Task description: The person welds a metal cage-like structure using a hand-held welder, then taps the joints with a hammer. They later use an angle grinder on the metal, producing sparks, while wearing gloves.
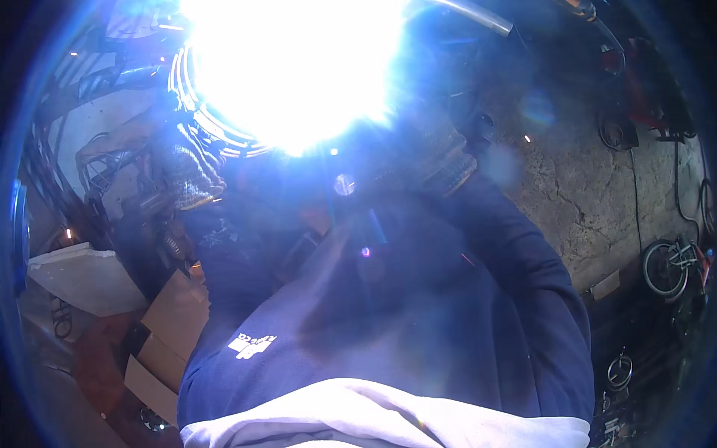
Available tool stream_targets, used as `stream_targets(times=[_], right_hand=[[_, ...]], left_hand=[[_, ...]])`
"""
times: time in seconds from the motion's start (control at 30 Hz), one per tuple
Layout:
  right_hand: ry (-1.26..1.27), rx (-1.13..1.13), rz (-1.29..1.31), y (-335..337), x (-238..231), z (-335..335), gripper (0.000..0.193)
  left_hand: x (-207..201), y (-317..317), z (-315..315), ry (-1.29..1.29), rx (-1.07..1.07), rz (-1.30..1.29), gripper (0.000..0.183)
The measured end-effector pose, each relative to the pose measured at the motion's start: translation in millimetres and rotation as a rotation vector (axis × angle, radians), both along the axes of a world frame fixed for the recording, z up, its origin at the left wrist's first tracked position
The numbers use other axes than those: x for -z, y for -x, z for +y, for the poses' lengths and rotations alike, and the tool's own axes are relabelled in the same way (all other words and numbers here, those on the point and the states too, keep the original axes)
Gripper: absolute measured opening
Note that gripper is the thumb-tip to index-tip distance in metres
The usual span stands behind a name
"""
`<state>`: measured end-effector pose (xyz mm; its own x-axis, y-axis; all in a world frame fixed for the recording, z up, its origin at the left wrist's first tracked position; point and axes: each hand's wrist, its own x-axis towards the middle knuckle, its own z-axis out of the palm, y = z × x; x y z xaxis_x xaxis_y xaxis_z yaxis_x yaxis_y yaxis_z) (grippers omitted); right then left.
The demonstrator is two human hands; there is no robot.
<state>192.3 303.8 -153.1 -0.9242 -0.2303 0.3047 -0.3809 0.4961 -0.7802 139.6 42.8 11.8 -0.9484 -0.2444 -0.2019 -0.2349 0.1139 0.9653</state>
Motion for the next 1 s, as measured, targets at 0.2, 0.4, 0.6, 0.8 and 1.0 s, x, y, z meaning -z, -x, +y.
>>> stream_targets(times=[0.2, 0.4, 0.6, 0.8, 1.0], right_hand=[[0.063, 0.065, 0.164, 0.5, -8.7, -7.3, 0.065], [0.204, 0.127, 0.172, -4.2, -9.0, -10.3, 0.07], [0.416, 0.158, -0.139, -18.9, 17.4, -8.9, 0.06], [0.398, 0.041, -0.297, -7.5, -2.5, -9.3, 0.061], [0.497, 0.105, -0.221, -18.2, 19.5, -14.3, 0.064]], left_hand=[[13.4, 42.4, -1.5, 0.032, 0.002, 0.011, 0.057], [7.7, 30.6, 2.7, 0.07, -0.003, 0.014, 0.056], [6.2, 38.0, 7.7, 0.097, 0.005, 0.03, 0.055], [20.7, 61.9, -12.5, 0.037, 0.022, 0.007, 0.056], [22.9, 65.0, -14.6, -0.027, -0.013, -0.05, 0.056]])
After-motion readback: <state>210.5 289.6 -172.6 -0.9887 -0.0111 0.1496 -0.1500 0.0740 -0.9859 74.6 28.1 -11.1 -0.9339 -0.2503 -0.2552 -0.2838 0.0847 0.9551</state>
